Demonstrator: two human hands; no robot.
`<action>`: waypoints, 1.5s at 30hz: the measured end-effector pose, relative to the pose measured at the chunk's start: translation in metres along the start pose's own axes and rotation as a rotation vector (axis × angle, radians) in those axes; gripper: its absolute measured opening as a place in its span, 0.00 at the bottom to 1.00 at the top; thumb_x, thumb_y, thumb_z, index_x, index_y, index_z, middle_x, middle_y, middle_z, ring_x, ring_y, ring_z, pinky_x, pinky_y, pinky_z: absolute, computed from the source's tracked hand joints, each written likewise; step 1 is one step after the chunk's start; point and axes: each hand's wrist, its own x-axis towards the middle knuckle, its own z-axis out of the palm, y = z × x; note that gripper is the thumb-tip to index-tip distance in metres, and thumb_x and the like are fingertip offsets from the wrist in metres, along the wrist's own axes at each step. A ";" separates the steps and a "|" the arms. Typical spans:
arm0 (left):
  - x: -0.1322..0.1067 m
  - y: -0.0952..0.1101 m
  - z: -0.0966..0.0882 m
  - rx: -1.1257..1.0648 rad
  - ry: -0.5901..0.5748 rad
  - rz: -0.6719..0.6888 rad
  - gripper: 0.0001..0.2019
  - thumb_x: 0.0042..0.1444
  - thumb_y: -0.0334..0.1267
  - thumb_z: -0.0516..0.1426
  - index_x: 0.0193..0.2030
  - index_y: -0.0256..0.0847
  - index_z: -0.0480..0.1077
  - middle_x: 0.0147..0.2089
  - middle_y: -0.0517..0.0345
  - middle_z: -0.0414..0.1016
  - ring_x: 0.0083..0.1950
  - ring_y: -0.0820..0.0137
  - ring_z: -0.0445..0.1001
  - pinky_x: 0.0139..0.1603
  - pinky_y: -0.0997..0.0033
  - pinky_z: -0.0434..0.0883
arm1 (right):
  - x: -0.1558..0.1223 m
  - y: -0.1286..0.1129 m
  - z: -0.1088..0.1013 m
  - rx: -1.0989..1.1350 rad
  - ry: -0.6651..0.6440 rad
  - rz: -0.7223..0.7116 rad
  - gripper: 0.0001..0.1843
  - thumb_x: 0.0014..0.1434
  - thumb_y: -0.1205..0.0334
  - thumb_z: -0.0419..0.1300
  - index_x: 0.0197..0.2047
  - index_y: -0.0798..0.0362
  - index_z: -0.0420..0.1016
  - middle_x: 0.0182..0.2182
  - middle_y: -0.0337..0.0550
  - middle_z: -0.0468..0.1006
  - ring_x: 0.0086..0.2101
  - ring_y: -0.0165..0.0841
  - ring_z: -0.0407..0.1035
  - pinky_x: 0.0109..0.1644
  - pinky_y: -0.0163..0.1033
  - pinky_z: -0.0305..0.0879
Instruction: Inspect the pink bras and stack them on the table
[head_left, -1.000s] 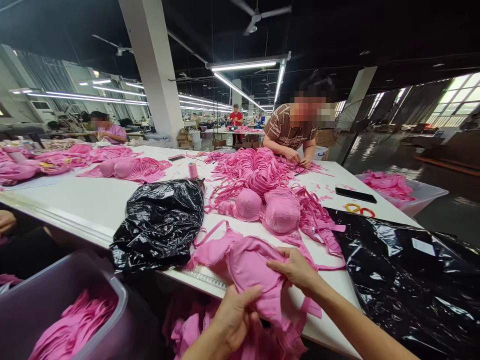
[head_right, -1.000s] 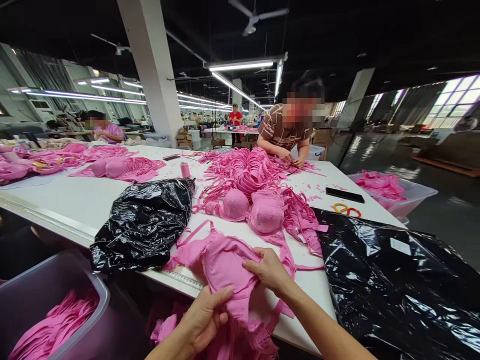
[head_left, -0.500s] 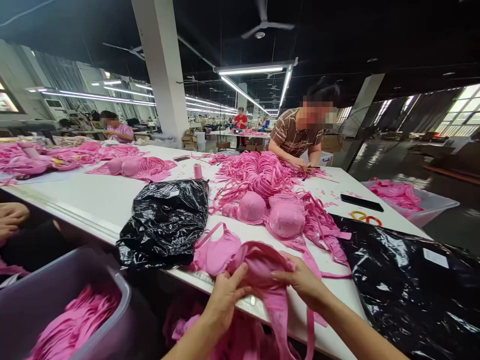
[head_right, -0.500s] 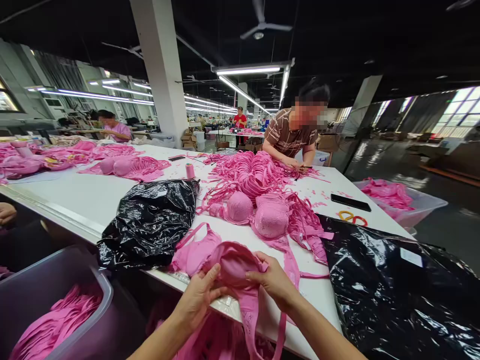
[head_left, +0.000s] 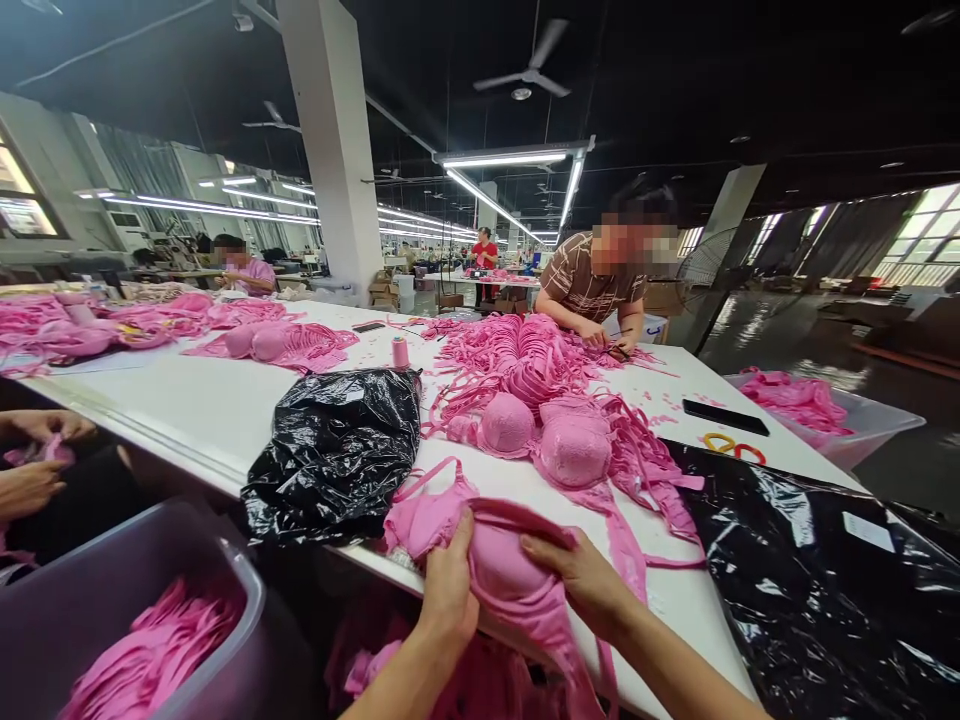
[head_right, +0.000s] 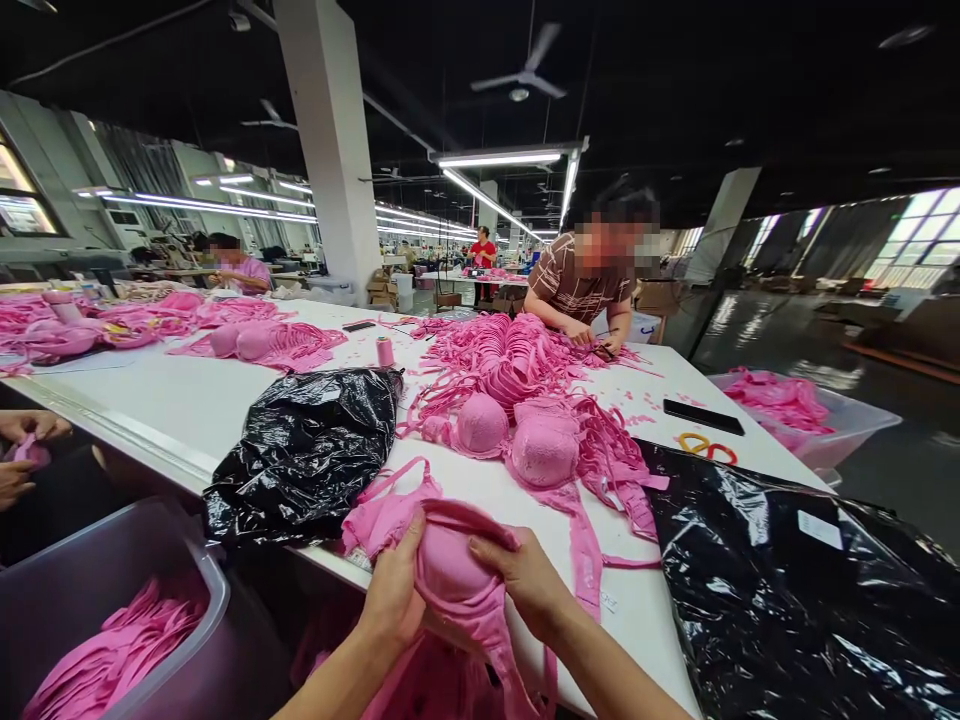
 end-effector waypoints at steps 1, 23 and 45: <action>0.001 0.001 0.001 -0.024 -0.012 -0.026 0.17 0.45 0.47 0.65 0.35 0.32 0.74 0.32 0.48 0.79 0.42 0.60 0.77 0.46 0.63 0.72 | 0.001 0.000 0.000 -0.001 0.004 -0.023 0.22 0.48 0.55 0.67 0.46 0.54 0.77 0.40 0.46 0.81 0.46 0.44 0.71 0.55 0.51 0.62; -0.006 0.005 -0.002 -0.074 -0.273 -0.197 0.13 0.55 0.40 0.59 0.43 0.34 0.76 0.48 0.47 0.78 0.57 0.59 0.70 0.62 0.59 0.62 | -0.023 -0.008 -0.008 -1.495 0.009 -0.779 0.05 0.55 0.69 0.59 0.34 0.50 0.73 0.34 0.42 0.75 0.36 0.37 0.63 0.39 0.43 0.59; 0.000 0.004 -0.001 0.033 -0.118 -0.084 0.15 0.40 0.31 0.68 0.37 0.31 0.76 0.41 0.46 0.80 0.52 0.56 0.73 0.58 0.59 0.67 | -0.034 -0.019 -0.050 -1.133 0.078 -0.538 0.12 0.59 0.70 0.54 0.43 0.48 0.74 0.35 0.44 0.72 0.36 0.33 0.69 0.41 0.39 0.68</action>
